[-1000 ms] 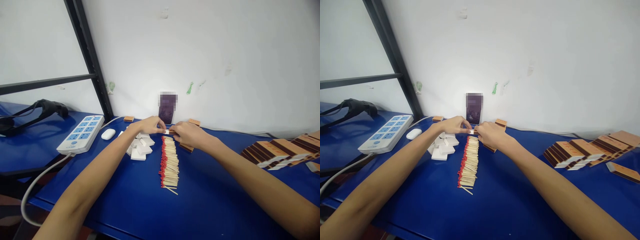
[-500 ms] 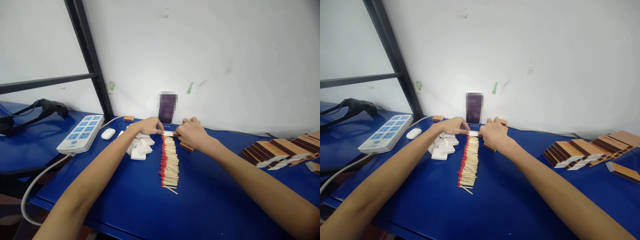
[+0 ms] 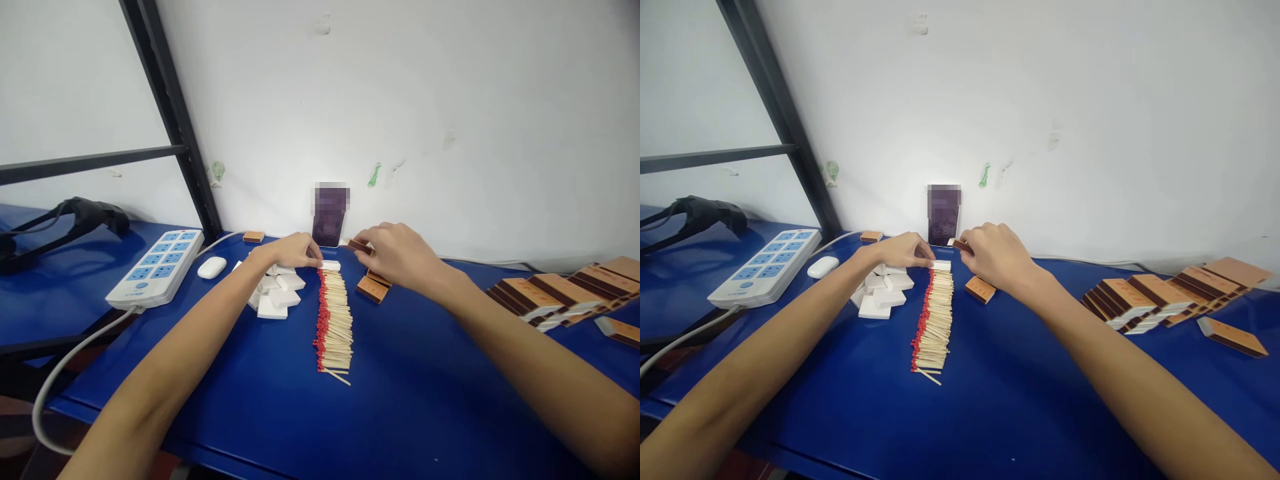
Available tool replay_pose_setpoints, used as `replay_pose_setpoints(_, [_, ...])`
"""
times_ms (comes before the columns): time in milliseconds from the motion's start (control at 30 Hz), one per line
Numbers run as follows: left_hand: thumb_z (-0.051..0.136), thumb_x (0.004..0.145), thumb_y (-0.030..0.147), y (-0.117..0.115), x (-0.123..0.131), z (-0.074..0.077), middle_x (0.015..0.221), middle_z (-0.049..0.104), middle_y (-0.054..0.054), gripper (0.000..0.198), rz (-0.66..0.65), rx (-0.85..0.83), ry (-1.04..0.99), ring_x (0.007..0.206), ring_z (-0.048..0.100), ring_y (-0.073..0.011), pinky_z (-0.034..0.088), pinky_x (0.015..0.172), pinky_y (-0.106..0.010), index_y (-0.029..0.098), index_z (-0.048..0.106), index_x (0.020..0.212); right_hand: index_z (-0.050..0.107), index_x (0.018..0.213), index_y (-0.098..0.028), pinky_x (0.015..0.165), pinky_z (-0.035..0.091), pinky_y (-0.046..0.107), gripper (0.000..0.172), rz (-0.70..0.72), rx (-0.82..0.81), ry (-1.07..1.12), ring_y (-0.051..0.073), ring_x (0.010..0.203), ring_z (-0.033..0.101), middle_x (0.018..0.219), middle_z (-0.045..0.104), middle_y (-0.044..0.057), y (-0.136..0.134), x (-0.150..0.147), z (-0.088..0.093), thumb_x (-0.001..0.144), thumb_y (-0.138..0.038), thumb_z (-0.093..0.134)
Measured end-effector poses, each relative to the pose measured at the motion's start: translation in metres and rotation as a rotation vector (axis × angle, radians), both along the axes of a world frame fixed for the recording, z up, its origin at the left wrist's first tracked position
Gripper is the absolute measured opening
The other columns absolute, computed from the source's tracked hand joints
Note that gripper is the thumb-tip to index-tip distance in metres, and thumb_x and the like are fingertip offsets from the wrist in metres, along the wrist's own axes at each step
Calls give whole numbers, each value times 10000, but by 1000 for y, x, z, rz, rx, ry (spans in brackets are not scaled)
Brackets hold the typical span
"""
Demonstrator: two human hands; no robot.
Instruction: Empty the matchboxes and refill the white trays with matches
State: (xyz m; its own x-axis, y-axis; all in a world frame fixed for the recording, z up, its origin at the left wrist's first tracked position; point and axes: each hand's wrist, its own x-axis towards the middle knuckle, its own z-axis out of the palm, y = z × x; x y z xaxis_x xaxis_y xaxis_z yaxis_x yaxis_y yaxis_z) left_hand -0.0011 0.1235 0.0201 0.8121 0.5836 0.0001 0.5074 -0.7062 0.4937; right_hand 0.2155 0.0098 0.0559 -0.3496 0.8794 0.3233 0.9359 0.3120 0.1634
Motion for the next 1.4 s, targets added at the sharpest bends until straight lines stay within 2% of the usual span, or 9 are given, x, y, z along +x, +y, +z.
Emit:
replay_pose_setpoints(100, [655, 773, 393, -1, 1, 0, 978, 755, -85, 327, -5, -11, -6, 838, 678, -197, 490, 714, -275, 157, 763, 971, 697, 926, -193, 543, 307, 299, 242, -30, 9, 66, 197, 704, 614, 879, 705, 71, -16, 10, -6, 913, -299, 480])
replay_pose_setpoints(333, [664, 777, 407, -5, 3, 3, 1000, 750, -88, 348, -1, -18, -40, 894, 687, -204, 503, 743, -277, 147, 749, 992, 657, 1135, -187, 556, 369, 309, 291, -52, 74, -189, 199, 657, 642, 1088, 684, 114, -43, 32, -59, 959, -308, 460])
replay_pose_setpoints(500, [659, 777, 412, -6, -1, 14, 1062, 735, -101, 393, 48, 38, -49, 937, 676, -218, 496, 795, -299, 139, 729, 1051, 654, 1108, -164, 600, 429, 339, 319, -13, 86, -247, 203, 644, 644, 1117, 658, 141, -46, 38, -72, 997, -319, 398])
replay_pose_setpoints(700, [658, 751, 449, 0, -20, 28, 1024, 739, -115, 525, 169, 96, 76, 873, 672, -226, 472, 767, -305, 146, 676, 1180, 617, 1165, -167, 592, 406, 329, 327, 43, 168, -192, 204, 649, 625, 1042, 658, 130, -49, 32, -69, 984, -333, 402])
replay_pose_setpoints(833, [703, 671, 459, 3, -34, 32, 987, 744, -123, 635, 260, 81, 232, 862, 663, -264, 466, 764, -336, 154, 648, 1225, 604, 1174, -193, 593, 379, 316, 300, 51, 146, -217, 200, 657, 613, 1007, 650, 112, -49, 28, -67, 939, -328, 476])
replay_pose_setpoints(1067, [681, 663, 562, -1, -35, 34, 1285, 622, -183, 740, 317, 82, 339, 1046, 614, -337, 464, 860, -397, 191, 597, 1298, 609, 1158, -186, 605, 384, 327, 289, 4, 111, -209, 206, 679, 610, 1070, 638, 122, -43, 31, -68, 917, -288, 486])
replay_pose_setpoints(1233, [639, 709, 585, -9, -12, 26, 1317, 613, -99, 681, 218, 66, 357, 1116, 586, -291, 438, 937, -360, 265, 589, 1308, 624, 1143, -183, 666, 424, 329, 296, 44, 37, -57, 236, 879, 629, 1082, 629, 121, -31, -2, -46, 952, -219, 400])
replay_pose_setpoints(1300, [649, 694, 580, -13, -6, 25, 1295, 624, -105, 661, 215, 69, 388, 1104, 590, -309, 438, 935, -386, 257, 620, 1270, 632, 1126, -146, 796, 440, 358, 309, 3, -114, -55, 271, 1050, 593, 1114, 628, 152, -13, -19, -32, 963, -166, 370])
replay_pose_setpoints(1400, [648, 666, 625, -17, -4, 24, 1271, 633, -128, 684, 226, 72, 436, 1092, 590, -339, 442, 924, -425, 242, 645, 1232, 657, 1058, -118, 811, 474, 356, 286, -30, -243, -61, 262, 1038, 611, 1095, 652, 167, 21, -38, -16, 965, -135, 387])
